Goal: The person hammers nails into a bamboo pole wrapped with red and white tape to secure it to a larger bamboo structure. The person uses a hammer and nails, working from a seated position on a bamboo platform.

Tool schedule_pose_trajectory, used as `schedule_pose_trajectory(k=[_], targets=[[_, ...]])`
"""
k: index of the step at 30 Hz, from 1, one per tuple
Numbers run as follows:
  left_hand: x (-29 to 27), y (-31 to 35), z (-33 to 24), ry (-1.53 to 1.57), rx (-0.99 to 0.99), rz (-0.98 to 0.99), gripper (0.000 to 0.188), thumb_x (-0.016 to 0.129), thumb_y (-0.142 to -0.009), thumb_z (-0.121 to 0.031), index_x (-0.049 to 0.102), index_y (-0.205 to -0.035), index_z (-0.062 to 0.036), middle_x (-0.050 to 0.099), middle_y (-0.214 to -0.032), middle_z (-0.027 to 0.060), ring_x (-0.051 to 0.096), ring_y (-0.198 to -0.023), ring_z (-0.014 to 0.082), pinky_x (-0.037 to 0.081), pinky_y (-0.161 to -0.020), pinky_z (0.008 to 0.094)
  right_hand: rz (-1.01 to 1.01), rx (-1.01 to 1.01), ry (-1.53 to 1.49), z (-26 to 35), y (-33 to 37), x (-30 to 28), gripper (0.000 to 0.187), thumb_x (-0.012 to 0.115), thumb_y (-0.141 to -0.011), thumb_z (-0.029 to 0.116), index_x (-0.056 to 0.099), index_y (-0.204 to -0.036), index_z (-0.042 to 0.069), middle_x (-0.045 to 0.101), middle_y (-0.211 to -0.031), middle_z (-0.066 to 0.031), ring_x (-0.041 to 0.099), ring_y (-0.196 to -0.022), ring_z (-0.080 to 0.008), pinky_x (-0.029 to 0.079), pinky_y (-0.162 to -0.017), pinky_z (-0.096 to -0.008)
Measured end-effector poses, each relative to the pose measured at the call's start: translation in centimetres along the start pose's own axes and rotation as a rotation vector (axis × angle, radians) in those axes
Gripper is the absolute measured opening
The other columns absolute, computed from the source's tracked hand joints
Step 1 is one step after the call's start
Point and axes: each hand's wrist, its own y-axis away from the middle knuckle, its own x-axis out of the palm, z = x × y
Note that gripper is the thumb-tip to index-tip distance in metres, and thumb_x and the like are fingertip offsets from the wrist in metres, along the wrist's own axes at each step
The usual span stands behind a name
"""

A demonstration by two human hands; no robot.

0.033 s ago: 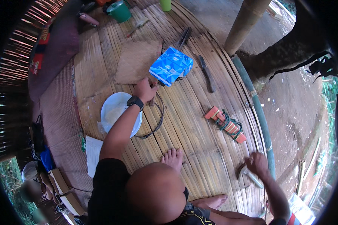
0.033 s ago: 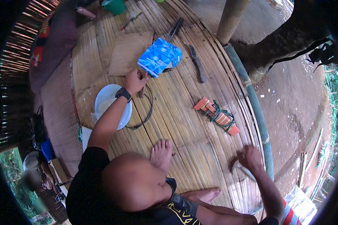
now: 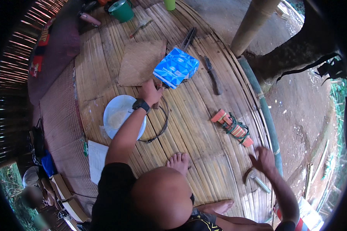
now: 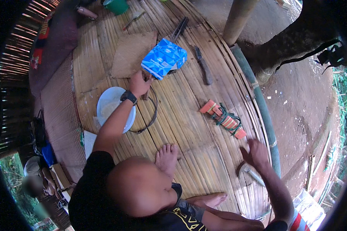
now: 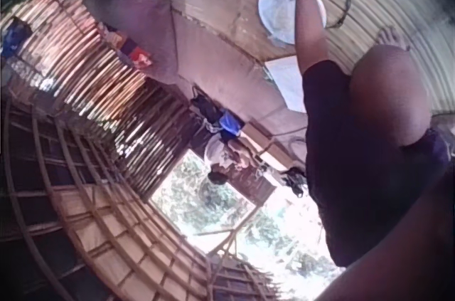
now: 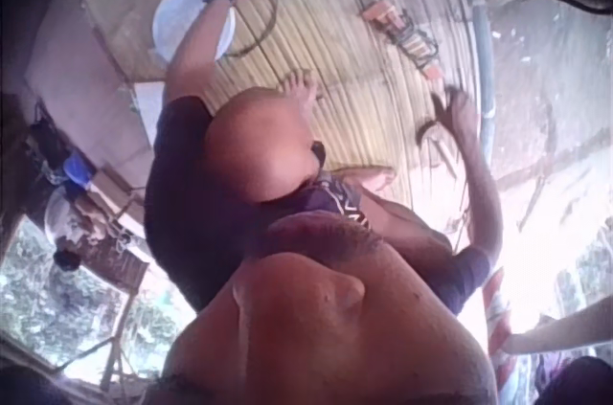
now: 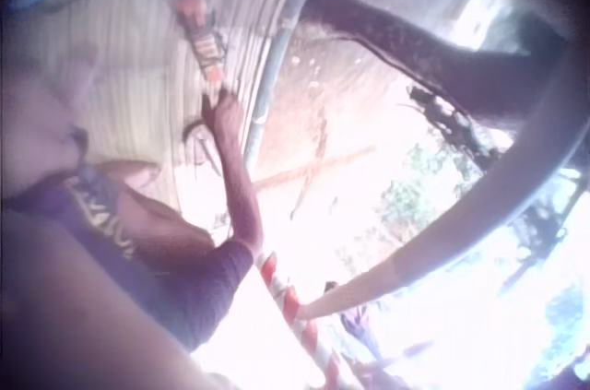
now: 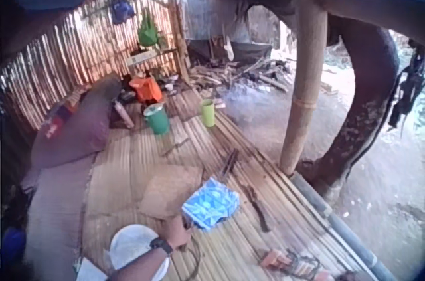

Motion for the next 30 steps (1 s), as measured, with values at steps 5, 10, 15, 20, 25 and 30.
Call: schedule_pose_trajectory(k=[5,10,15,20,25,30], targets=[[2.0,-0.8,-1.5,0.099,-0.063,-0.024,0.031,0.073,-0.074,-0.023,0.056,-0.092,-0.0033,0.066,-0.091,0.0195,0.065,-0.086,0.0382,0.053,-0.072,0.0485,-0.173,-0.132,-0.1,13.9,-19.5,-4.2,0.081,0.078,-0.072,0.039,0.039,-0.136,0.008,0.038,-0.137,-0.0269,0.044,-0.122,-0.0439,0.041,-0.101,-0.0462],[0.0,-0.9,-3.5,-0.025,-0.086,0.034,0.028,0.068,-0.076,-0.018,0.056,-0.098,-0.0037,0.065,-0.089,0.0204,0.065,-0.085,0.0395,0.052,-0.074,0.0505,-0.453,-0.189,-0.157,21.9,-30.0,-0.8,0.096,0.083,-0.064,0.026,0.032,-0.145,0.025,0.022,-0.146,-0.0322,0.031,-0.132,-0.0477,0.035,-0.107,-0.0477],[-1.8,-1.4,1.1,-0.118,-0.11,0.034,0.03,0.071,-0.074,-0.017,0.057,-0.097,-0.0032,0.067,-0.089,0.0197,0.065,-0.087,0.0388,0.051,-0.074,0.0476,-0.53,-0.215,-0.3,23.6,-32.9,1.2,0.085,0.081,-0.064,0.019,0.042,-0.139,0.025,0.029,-0.144,-0.0298,0.038,-0.128,-0.0479,0.037,-0.105,-0.0482],[-3.0,-3.2,-1.4,-0.027,0.169,-0.132,0.038,0.071,-0.076,-0.019,0.058,-0.106,-0.0012,0.064,-0.103,0.0213,0.059,-0.101,0.0376,0.046,-0.086,0.0463,-0.704,-0.4,-0.587,20.7,-35.1,2.2,0.033,0.069,-0.083,0.013,0.061,-0.114,0.005,0.057,-0.113,-0.0224,0.06,-0.102,-0.0352,0.049,-0.083,-0.0381],[0.9,-6.7,-2.5,0.201,0.432,-0.166,0.048,0.07,-0.078,-0.02,0.056,-0.12,-0.0014,0.062,-0.11,0.0218,0.056,-0.105,0.0394,0.044,-0.091,0.0461,-0.615,-0.331,-0.811,20.0,-35.8,1.8,0.025,0.066,-0.088,0.014,0.062,-0.108,-0.001,0.064,-0.103,-0.0166,0.063,-0.092,-0.0213,0.049,-0.079,-0.0322],[2.8,-7.7,-4.7,0.315,0.424,-0.325,0.032,0.064,-0.082,-0.024,0.062,-0.107,-0.0029,0.065,-0.085,0.0203,0.062,-0.085,0.0388,0.048,-0.078,0.0465,-0.406,-0.11,-0.935,20.3,-35.3,-0.5,0.033,0.065,-0.091,0.026,0.062,-0.106,-0.004,0.067,-0.1,-0.0129,0.064,-0.089,-0.0161,0.052,-0.074,-0.0297]])
